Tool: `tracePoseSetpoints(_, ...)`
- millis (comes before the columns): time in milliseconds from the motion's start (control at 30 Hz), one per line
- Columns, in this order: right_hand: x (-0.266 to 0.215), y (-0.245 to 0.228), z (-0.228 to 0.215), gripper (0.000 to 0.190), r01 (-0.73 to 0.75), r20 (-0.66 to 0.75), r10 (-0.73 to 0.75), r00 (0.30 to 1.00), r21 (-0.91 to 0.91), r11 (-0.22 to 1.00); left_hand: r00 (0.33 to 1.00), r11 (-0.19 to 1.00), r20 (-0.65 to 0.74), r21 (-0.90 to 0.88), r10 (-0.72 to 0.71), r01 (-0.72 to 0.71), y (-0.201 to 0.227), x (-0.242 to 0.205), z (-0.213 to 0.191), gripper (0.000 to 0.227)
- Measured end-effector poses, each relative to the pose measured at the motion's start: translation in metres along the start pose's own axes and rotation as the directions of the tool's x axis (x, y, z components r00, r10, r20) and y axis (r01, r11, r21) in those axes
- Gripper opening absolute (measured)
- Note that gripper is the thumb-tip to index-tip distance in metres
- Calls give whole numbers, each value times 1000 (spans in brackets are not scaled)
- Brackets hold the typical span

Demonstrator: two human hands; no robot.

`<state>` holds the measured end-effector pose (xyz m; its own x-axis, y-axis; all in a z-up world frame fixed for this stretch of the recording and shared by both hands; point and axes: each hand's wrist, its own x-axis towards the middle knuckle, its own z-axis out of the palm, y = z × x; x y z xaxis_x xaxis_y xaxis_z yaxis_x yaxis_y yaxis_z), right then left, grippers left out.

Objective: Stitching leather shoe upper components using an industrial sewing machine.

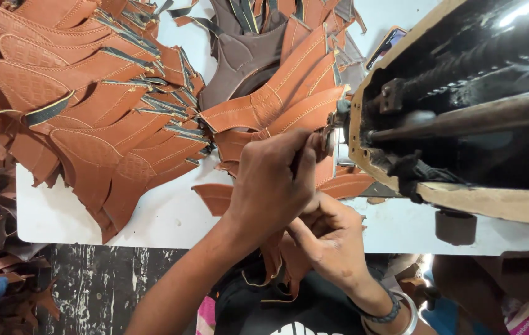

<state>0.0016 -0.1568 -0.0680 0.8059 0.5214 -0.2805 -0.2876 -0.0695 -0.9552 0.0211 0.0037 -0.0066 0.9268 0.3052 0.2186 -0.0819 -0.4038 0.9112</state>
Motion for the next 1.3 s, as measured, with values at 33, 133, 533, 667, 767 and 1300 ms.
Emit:
tracePoseSetpoints(33, 3, -1, -1, 9, 1, -12, 0, 1000, 15, 1000, 1000, 1000, 0, -9, 8, -8, 1, 5, 0, 14)
tracePoseSetpoints(133, 14, -5, 2, 7, -3, -36, 2, 999, -11, 1000, 999, 999, 1, 11, 44, -44, -2, 16, -1, 15)
tracePoseSetpoints(533, 4, -23, -49, 19, 164, 0, -182, 983, -437, 885, 945, 860, -9, 416, 327, -294, 3, 3, -11, 20)
tracePoseSetpoints(667, -15, -16, -83, 43, -41, -57, -3, 998, -743, 668, 958, 923, 54, 257, 283, -287, 16, -30, -5, 17)
tracePoseSetpoints(767, -30, 1, -95, 71, 224, 184, -131, 974, -870, 440, 923, 963, 326, 100, 205, -250, 11, -38, 0, 18)
tracePoseSetpoints(1300, -38, -24, -68, 77, 173, 152, -168, 974, -26, 985, 923, 994, 385, -91, -25, 64, 36, -53, -15, 16)
